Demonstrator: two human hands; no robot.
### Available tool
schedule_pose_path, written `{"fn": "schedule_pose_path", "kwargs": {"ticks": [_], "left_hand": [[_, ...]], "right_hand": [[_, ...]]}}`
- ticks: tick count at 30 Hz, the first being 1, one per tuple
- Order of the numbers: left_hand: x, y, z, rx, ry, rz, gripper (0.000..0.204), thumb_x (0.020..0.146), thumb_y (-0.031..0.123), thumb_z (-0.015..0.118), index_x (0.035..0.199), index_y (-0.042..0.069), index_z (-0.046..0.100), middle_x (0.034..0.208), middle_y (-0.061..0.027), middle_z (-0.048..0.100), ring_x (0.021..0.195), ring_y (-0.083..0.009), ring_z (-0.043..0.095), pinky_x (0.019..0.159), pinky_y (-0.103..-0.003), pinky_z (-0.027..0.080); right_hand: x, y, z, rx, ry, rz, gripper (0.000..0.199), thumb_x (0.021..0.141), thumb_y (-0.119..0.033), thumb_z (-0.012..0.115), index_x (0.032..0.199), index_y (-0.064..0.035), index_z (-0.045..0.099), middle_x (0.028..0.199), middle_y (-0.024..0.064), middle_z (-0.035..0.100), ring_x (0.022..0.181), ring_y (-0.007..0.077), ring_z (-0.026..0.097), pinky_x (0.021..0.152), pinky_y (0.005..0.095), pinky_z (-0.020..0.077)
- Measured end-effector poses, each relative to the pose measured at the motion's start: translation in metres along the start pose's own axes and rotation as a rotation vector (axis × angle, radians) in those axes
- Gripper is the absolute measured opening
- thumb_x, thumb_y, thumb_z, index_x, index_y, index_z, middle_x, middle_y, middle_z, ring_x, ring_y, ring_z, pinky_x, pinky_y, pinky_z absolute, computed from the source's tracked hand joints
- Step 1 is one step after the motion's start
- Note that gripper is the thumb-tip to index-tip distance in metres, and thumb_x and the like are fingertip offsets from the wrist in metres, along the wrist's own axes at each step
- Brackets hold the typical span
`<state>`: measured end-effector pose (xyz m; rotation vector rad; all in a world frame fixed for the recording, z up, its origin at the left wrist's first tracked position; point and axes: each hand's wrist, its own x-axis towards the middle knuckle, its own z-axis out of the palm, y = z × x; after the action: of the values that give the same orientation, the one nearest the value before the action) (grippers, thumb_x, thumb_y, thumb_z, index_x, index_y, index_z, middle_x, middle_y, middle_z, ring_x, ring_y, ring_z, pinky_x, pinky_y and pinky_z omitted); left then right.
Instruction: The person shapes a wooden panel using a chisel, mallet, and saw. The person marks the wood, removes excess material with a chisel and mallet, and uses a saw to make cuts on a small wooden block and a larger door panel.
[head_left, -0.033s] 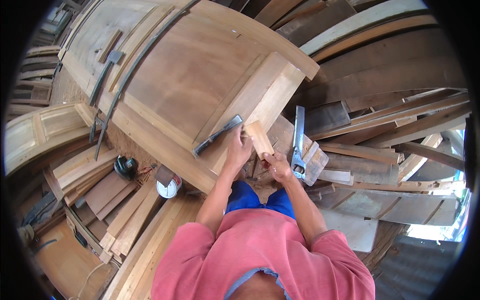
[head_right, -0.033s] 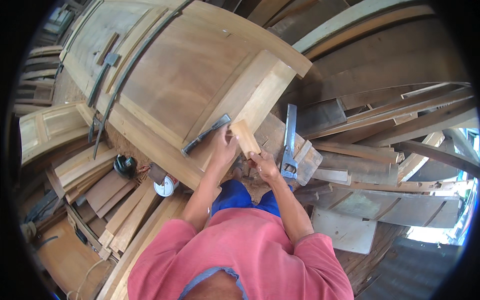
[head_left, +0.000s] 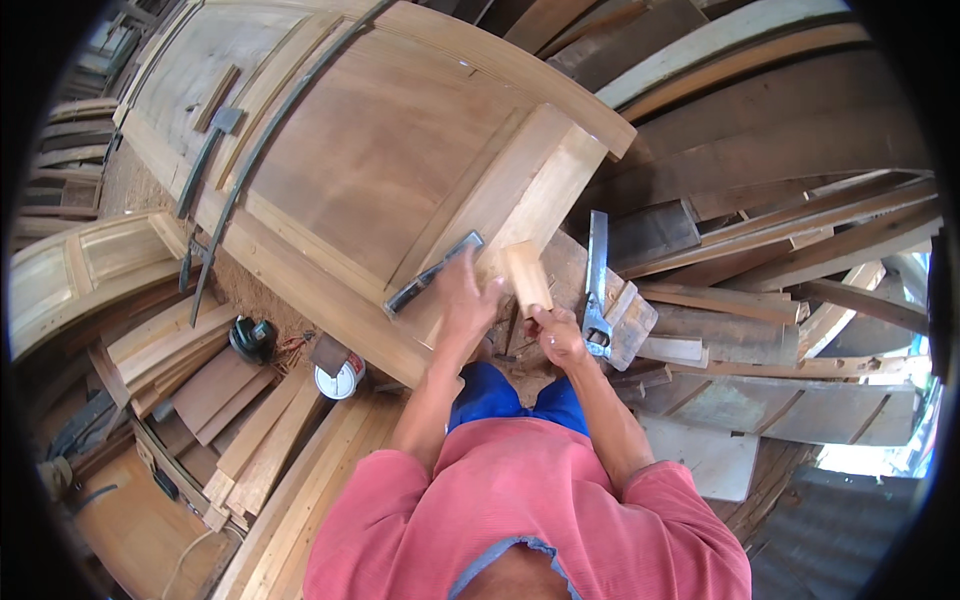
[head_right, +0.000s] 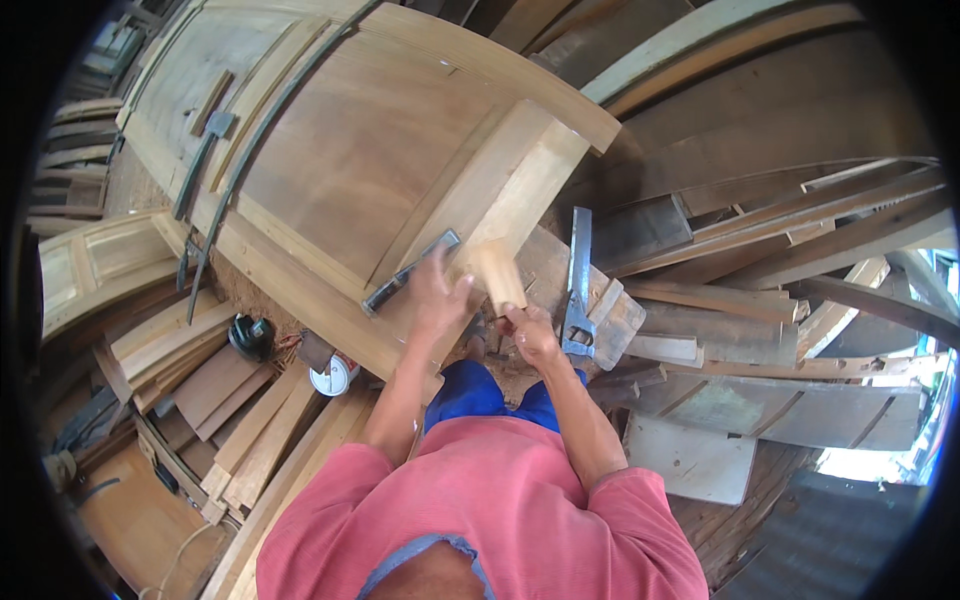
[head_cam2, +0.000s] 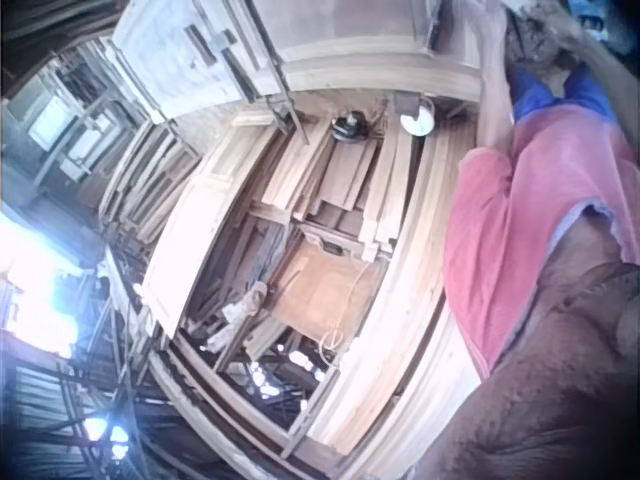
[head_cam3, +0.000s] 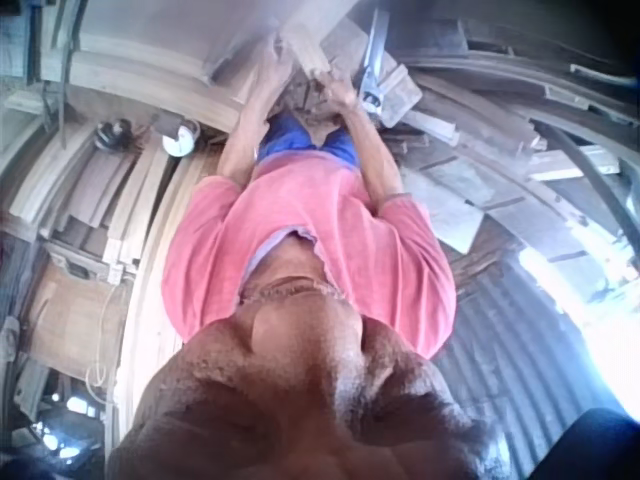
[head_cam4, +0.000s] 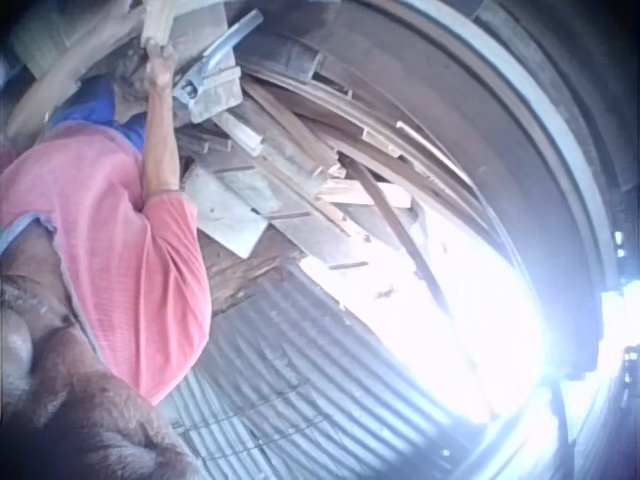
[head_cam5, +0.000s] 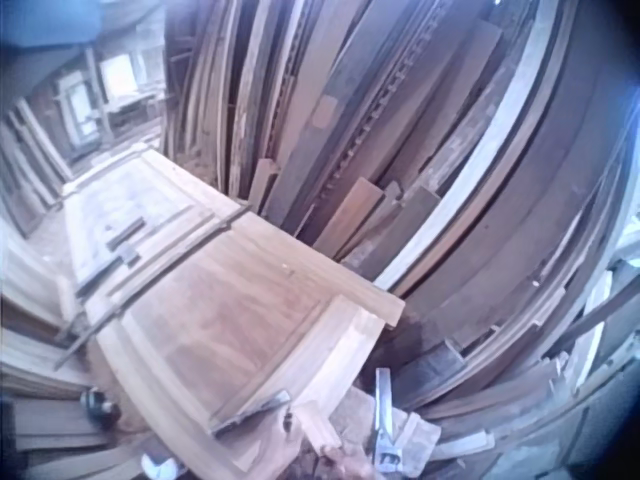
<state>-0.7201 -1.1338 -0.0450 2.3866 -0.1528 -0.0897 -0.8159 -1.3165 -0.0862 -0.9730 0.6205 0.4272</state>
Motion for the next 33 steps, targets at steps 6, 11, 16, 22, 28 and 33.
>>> {"fn": "schedule_pose_path", "kwargs": {"ticks": [6,11,16,22,28,33], "left_hand": [[0.014,-0.068,-0.076,0.453,-0.323,-0.181,0.079,0.081,0.028,0.074,0.146,0.006,0.036,0.134,-0.024,0.052,0.122,-0.0406,0.051,0.104,-0.05,0.04],[0.007,-0.092,-0.077,0.52,-0.435,-0.161,0.072,0.083,0.022,0.07,0.145,0.006,0.036,0.13,-0.0247,0.056,0.117,-0.0434,0.055,0.098,-0.049,0.045],[-0.007,-0.058,-0.066,0.02,-0.384,-0.187,0.066,0.088,0.016,0.058,0.148,0.007,0.031,0.129,-0.0322,0.054,0.112,-0.0471,0.058,0.094,-0.053,0.047],[-0.042,0.017,-0.014,-0.532,-0.415,-0.169,0.068,0.092,0.012,0.05,0.153,0.008,0.02,0.132,-0.0305,0.053,0.118,-0.0465,0.056,0.101,-0.05,0.043],[-0.056,0.08,-0.012,-1.023,-0.836,-0.289,0.052,0.098,0.015,0.045,0.148,0.003,0.034,0.117,-0.0147,0.062,0.095,-0.0235,0.066,0.084,-0.034,0.054],[-0.053,0.071,-0.059,-1.55,-0.799,-0.267,0.045,0.099,0.018,0.049,0.139,-0.001,0.043,0.112,-0.0203,0.061,0.086,-0.0222,0.069,0.071,-0.036,0.059]], "right_hand": [[0.01,0.026,-0.053,0.413,0.288,-0.02,0.018,0.097,-0.02,0.062,0.103,-0.0042,0.057,0.088,0.0096,0.066,0.07,0.0209,0.062,0.06,0.0358,0.0509],[0.027,0.017,-0.057,0.214,0.471,0.243,0.026,0.099,-0.029,0.06,0.101,-0.003,0.055,0.078,0.011,0.066,0.062,0.0218,0.063,0.053,0.0357,0.0492],[-0.011,0.013,-0.055,-0.51,0.509,0.111,0.036,0.099,-0.028,0.056,0.112,0.0051,0.062,0.079,0.0107,0.067,0.059,0.0134,0.063,0.05,0.0287,0.0474],[-0.053,-0.032,0.024,-0.252,0.133,-0.169,0.046,0.1,-0.032,0.053,0.13,0.0035,0.054,0.098,0.0108,0.067,0.079,0.0152,0.064,0.068,0.029,0.0513],[-0.049,-0.055,-0.019,-0.511,0.362,-0.239,0.049,0.097,-0.032,0.057,0.132,0.0021,0.05,0.111,0.0203,0.066,0.096,0.0305,0.064,0.085,0.0417,0.0512],[-0.043,-0.041,-0.09,-1.575,0.66,-0.222,0.053,0.085,-0.037,0.068,0.119,0.0021,0.056,0.116,0.0286,0.06,0.108,0.0453,0.057,0.092,0.0534,0.0465]]}}
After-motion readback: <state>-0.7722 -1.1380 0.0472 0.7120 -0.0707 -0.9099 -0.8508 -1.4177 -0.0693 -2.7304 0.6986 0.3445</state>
